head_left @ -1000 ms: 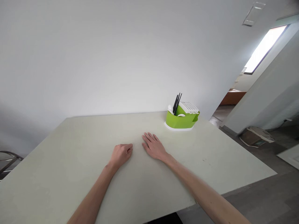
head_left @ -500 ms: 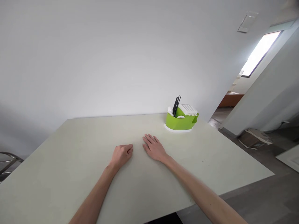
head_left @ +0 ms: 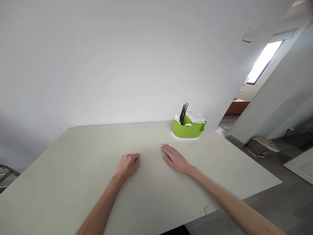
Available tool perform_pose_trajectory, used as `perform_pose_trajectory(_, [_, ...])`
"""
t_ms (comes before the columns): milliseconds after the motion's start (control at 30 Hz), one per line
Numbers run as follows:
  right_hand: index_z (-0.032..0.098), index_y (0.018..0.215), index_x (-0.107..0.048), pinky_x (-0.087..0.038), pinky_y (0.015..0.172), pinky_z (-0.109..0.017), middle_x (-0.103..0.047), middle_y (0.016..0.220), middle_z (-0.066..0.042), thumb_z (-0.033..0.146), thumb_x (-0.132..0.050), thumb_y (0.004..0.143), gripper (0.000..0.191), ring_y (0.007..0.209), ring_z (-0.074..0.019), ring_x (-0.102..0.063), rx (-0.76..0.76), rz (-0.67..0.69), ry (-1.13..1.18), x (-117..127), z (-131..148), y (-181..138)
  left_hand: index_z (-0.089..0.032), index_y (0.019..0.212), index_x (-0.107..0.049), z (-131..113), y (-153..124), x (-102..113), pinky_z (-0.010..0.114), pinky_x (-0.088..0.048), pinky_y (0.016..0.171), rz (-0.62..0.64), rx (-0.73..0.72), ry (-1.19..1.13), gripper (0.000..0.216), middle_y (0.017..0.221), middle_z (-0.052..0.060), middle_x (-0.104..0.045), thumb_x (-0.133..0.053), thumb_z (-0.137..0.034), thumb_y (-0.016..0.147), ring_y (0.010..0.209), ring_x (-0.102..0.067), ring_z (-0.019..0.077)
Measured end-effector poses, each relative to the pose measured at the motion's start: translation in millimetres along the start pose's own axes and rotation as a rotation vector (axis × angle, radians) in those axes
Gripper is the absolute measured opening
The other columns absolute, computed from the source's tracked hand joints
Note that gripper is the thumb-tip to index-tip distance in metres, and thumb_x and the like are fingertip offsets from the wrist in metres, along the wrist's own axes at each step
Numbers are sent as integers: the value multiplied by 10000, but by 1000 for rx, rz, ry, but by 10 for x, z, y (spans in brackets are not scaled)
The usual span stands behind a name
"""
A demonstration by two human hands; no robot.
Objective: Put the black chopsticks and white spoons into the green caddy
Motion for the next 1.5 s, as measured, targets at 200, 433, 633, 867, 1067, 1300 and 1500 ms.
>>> perform_pose_trajectory(200, [215,1466,-588,-426,1186,-484,-627,1495,-102,262,-363,1031,491,1388,-283,-560,-113,-234,-232,578,-917,-424,-230,695,-186,21,9,-19,351,-135,617,48,-8,-13,246,617,-37,-195,-395,-101,710,668,-86,174])
perform_pose_trajectory(433, [159,1293,-645,-510,1008,-486,-707,1243,-166,233,-398,965,417,1138,-336,-652,-349,-401,-480,1139,-1715,-679,-233,694,-190,6,19,-18,358,-123,629,75,5,-15,242,624,-35,-194,-392,-101,716,670,-80,177])
perform_pose_trajectory(633, [89,1582,-370,-466,1110,-557,-493,1555,-234,263,-455,929,681,1399,-400,-500,-419,-350,-547,1223,-1990,-658,-234,683,-193,-10,21,-10,358,-122,630,87,24,-11,262,625,-36,-199,-406,-84,710,670,-82,179])
perform_pose_trajectory(867, [222,1697,-95,-474,1123,-628,-212,1756,-161,281,-486,921,871,1615,-405,-176,-409,-79,-520,996,-2176,-564,-235,680,-210,-27,11,-12,353,-125,630,99,42,-6,263,620,-38,-228,-416,-75,717,662,-100,179])
perform_pose_trajectory(1067, [231,1700,-16,-499,1114,-565,-120,1773,-177,242,-493,904,928,1603,-389,-239,-432,-21,-480,896,-2276,-524,-232,682,-204,-47,14,1,356,-125,628,129,39,-17,266,621,-37,-232,-420,-79,712,658,-88,177])
perform_pose_trajectory(1300, [268,1703,68,-561,1000,-496,-84,1776,-182,241,-524,850,1039,1356,-382,-609,-418,-22,-473,905,-2297,-528,-231,672,-214,-81,19,9,361,-125,628,142,29,-22,260,607,-37,-239,-423,-84,719,640,-96,172])
perform_pose_trajectory(1500, [285,1704,72,-582,924,-464,-44,1779,-178,232,-533,821,1072,1181,-350,-722,-412,6,-435,901,-2256,-488,-229,659,-250,-58,38,-21,357,-133,623,140,22,-20,257,591,-38,-288,-439,-72,735,614,-105,166])
Point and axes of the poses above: each hand's wrist, its own y-axis towards the middle knuckle, its own x-axis out of the back of the hand, z = x × y, the point moved 1 cm from there along y, towards the middle knuckle
